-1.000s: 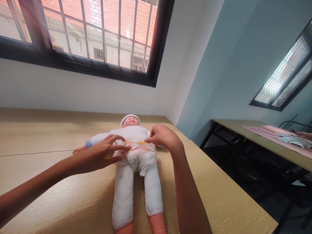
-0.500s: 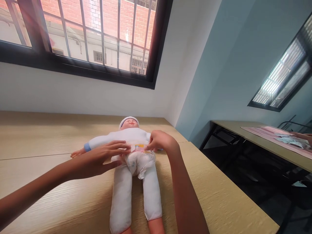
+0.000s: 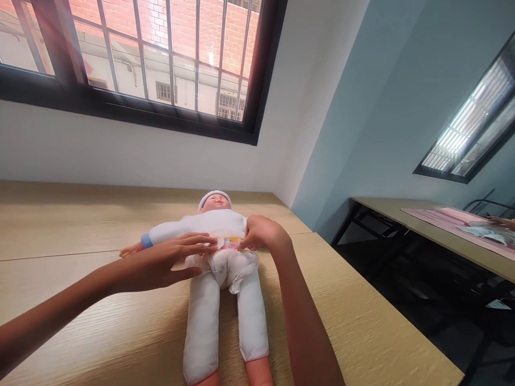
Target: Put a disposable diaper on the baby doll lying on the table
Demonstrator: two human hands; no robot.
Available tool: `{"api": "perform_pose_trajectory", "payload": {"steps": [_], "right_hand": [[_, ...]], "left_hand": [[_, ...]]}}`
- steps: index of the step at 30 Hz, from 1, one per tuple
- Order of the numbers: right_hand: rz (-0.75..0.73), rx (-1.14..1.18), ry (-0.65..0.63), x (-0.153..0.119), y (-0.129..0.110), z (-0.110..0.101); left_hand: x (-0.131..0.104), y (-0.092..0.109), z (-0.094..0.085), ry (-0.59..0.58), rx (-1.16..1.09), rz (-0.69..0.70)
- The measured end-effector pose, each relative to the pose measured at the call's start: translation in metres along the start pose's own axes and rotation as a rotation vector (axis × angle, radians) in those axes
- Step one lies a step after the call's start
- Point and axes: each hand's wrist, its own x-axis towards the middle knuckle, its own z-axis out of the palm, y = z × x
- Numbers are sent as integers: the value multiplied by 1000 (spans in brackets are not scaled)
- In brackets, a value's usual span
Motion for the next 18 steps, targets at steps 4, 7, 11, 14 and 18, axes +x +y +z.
{"api": "perform_pose_trajectory", "payload": {"steps": [4, 7, 11, 14, 18], "right_hand": [[-5, -21, 11, 1, 1, 1], [-2, -21, -5, 1, 1, 1], [-6, -35, 28, -4, -4, 1], [-117, 5, 92, -8, -11, 2], [-257, 20, 128, -7, -19, 7]], "left_hand": [[0, 0, 0, 2, 5, 9], [-1, 1, -1, 2, 14, 17], [-2, 4, -4, 4, 26, 13], [-2, 6, -6, 12, 21, 8], [-1, 6, -5, 33, 26, 29]]}}
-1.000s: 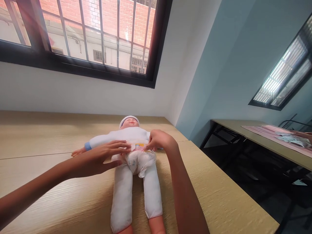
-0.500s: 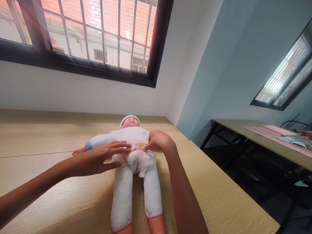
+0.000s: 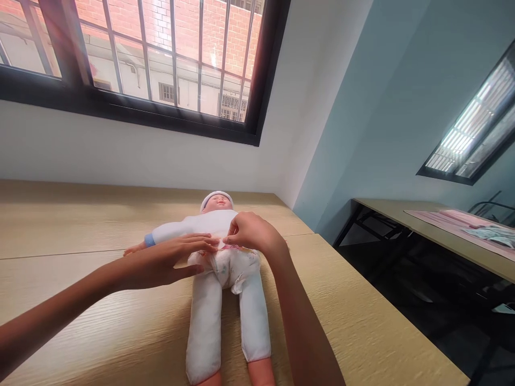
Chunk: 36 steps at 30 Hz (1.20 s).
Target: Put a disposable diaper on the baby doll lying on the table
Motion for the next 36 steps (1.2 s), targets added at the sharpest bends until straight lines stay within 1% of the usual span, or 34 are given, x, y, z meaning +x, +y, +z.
{"api": "perform_pose_trajectory", "payload": {"steps": [3, 10, 15, 24, 27, 30, 36], "right_hand": [[-1, -3, -4, 3, 0, 4], [-22, 64, -33, 3, 5, 6], [-35, 4, -10, 6, 6, 6], [-71, 39, -95, -3, 2, -2], [-104, 53, -81, -4, 1, -3], [-99, 25, -42, -3, 3, -2], [-92, 59, -63, -1, 1, 2]], "left_hand": [[0, -3, 2, 5, 22, 11], [-1, -5, 4, -13, 42, -38], [-1, -5, 4, -28, 43, -53], [-1, -4, 4, -35, 40, -65], [-1, -4, 4, -30, 38, -40], [0, -5, 6, -29, 54, -43], [0, -2, 5, -34, 50, -58]]}}
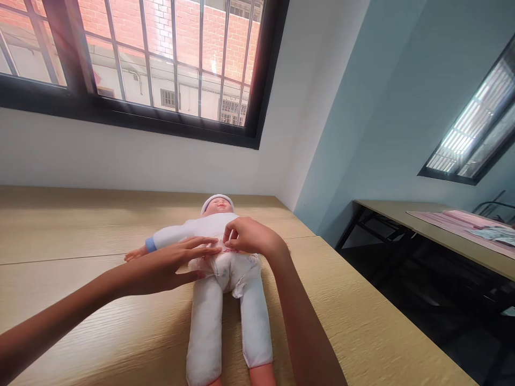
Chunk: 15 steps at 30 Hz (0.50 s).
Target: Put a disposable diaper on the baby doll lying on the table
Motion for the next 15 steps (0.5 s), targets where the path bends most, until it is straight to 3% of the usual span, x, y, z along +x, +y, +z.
{"api": "perform_pose_trajectory", "payload": {"steps": [15], "right_hand": [[80, -118, 91, 7, -4, 11]], "left_hand": [[-2, -1, -1, -7, 0, -7]]}}
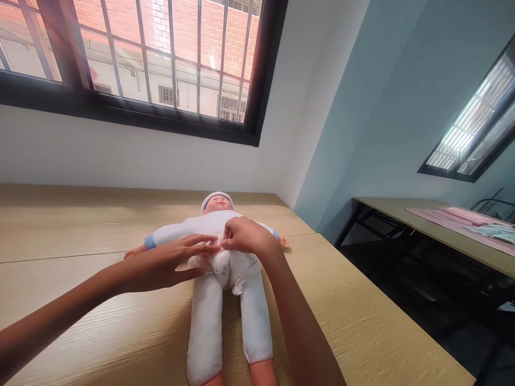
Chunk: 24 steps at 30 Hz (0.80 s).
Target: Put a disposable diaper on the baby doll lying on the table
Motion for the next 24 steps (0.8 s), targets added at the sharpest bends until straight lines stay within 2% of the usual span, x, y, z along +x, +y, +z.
{"api": "perform_pose_trajectory", "payload": {"steps": [6, 11, 20, 24], "right_hand": [[-3, 5, 31, -4, -4, 0], [44, -75, 94, -6, -11, 0], [138, -92, 152, -4, -15, 8], [112, -69, 226, -11, -15, -2]], "left_hand": [[1, 1, -6, 18, -50, -2], [1, -1, -4, 63, -96, 79], [2, -7, 0, 81, -85, 59], [3, -5, 1, 94, -59, 23]]}}
